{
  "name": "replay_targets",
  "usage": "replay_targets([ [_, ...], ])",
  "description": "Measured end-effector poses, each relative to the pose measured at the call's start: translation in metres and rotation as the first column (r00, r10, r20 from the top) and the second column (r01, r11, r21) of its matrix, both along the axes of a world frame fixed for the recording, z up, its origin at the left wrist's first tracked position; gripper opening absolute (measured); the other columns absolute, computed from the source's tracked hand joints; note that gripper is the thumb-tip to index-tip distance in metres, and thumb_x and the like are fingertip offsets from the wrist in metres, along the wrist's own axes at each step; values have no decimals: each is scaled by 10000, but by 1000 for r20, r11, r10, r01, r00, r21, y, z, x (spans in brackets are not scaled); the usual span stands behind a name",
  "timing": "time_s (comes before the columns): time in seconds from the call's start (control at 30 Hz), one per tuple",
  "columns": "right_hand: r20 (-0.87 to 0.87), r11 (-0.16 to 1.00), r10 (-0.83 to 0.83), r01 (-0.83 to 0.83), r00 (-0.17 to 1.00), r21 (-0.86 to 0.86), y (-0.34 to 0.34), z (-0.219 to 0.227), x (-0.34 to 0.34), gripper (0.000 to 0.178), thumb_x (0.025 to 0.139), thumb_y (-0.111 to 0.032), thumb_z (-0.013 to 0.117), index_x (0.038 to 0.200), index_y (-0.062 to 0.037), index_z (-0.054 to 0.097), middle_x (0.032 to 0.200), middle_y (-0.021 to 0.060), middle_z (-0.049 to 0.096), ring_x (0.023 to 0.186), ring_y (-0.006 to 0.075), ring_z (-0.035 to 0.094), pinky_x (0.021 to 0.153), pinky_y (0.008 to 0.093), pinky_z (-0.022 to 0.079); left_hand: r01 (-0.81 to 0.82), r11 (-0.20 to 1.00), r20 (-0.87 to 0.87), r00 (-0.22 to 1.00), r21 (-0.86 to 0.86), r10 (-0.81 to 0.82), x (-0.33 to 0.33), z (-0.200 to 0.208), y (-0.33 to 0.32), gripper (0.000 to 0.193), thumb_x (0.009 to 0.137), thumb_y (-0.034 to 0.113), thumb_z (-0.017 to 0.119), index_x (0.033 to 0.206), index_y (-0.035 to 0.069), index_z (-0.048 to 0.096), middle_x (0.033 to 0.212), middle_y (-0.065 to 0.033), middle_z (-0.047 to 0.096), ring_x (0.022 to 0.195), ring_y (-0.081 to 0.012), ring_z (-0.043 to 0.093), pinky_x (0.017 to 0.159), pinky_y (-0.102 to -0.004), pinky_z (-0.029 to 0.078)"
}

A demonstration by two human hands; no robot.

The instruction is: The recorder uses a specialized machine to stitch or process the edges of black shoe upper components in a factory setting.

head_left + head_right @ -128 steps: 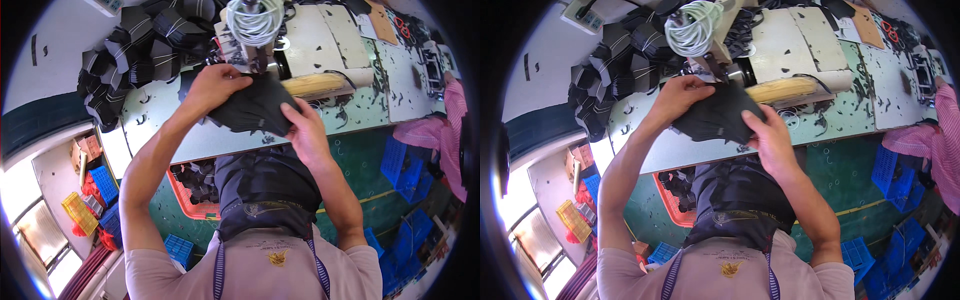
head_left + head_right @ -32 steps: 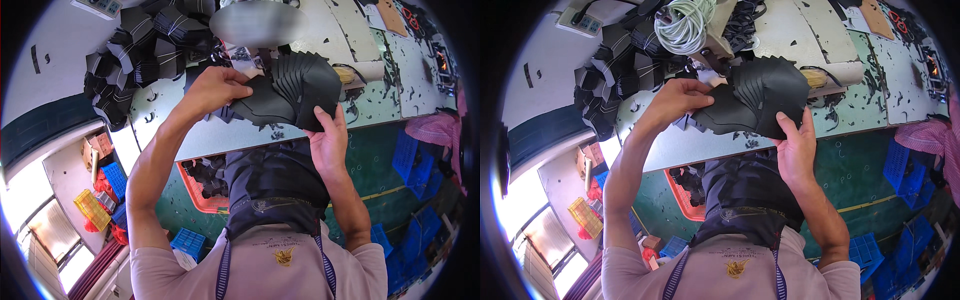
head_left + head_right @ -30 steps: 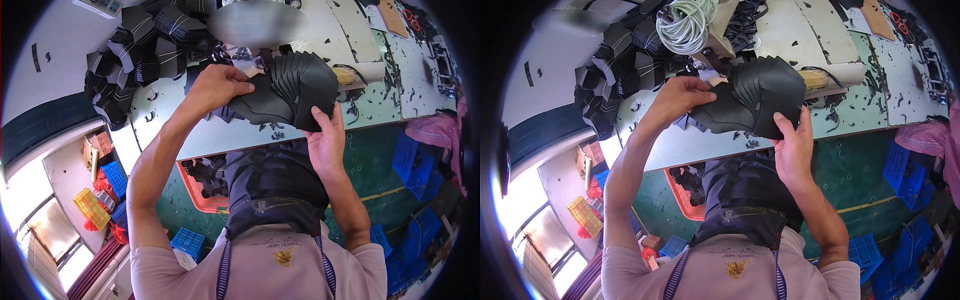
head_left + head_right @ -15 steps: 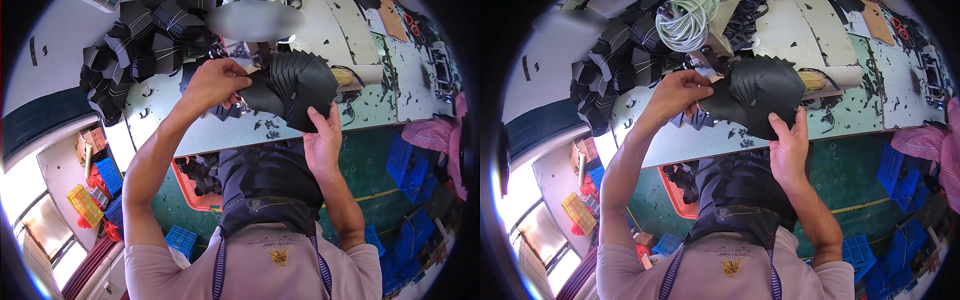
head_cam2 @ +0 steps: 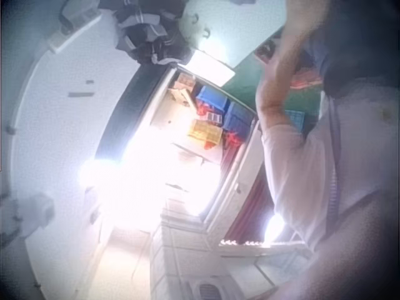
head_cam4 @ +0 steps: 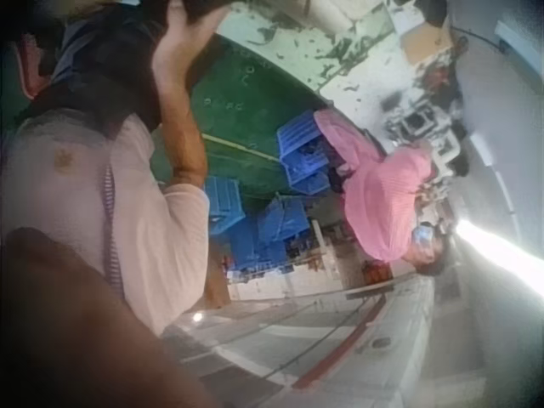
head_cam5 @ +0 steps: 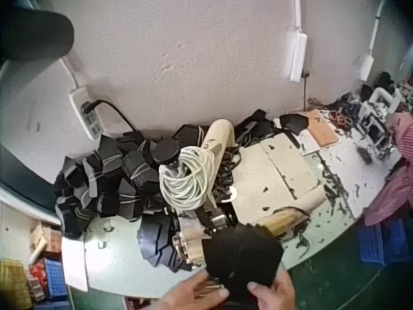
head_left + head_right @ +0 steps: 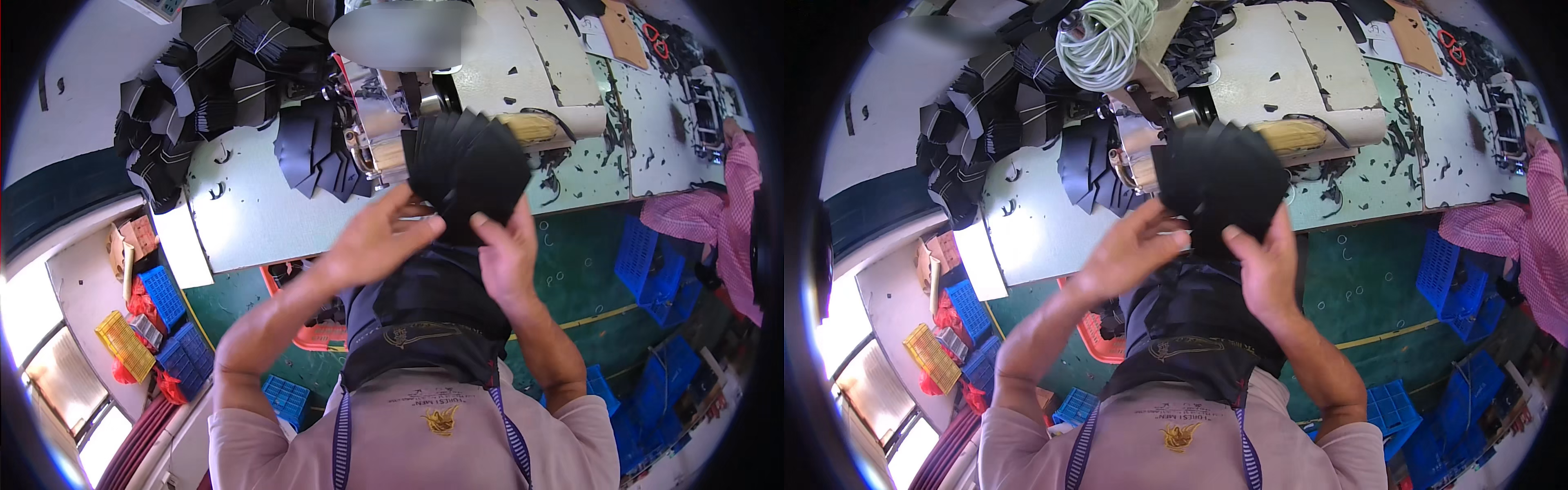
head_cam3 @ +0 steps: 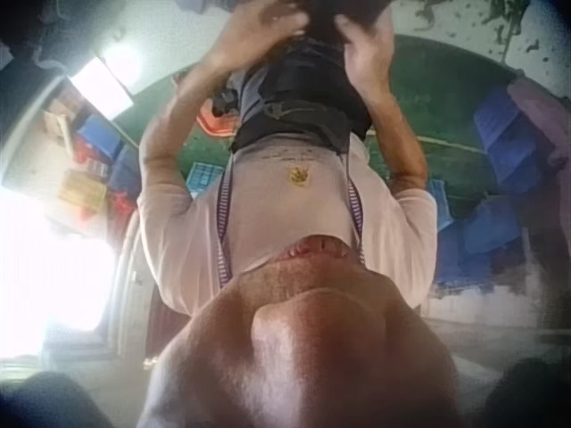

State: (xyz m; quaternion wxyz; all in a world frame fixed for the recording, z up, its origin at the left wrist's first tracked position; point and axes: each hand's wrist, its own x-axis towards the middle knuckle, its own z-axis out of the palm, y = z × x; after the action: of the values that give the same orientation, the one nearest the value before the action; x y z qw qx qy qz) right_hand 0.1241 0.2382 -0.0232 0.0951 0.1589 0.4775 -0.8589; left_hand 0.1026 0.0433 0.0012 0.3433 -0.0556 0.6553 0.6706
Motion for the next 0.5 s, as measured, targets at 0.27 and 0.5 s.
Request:
replay_targets([
  [0.27, 39, 901, 330, -327, 943, 285, 12, 12, 27, 728, 922, -87, 677, 1522, -68, 265, 1506, 140, 329, 1327, 263, 447, 1067, 412, 431, 89, 994, 185, 978, 64, -99, 26, 29, -40, 670, 894, 182, 711, 1443, -10, 379, 1272, -180, 585, 1196, -224, 558, 1063, -366, 419],
  [0.5, 41, 304, 943, -907, 330, 292, 18, 36, 38, 566, 942, -190, 679, 1413, 10, 438, 1325, 231, 557, 1255, 325, 555, 1032, 372, 451, 708, 706, 260, 680, 11, -686, 62, 37, -62, 679, 953, 376, 651, 1486, 61, 372, 1210, -152, 614, 1102, -263, 615, 925, -401, 469],
])
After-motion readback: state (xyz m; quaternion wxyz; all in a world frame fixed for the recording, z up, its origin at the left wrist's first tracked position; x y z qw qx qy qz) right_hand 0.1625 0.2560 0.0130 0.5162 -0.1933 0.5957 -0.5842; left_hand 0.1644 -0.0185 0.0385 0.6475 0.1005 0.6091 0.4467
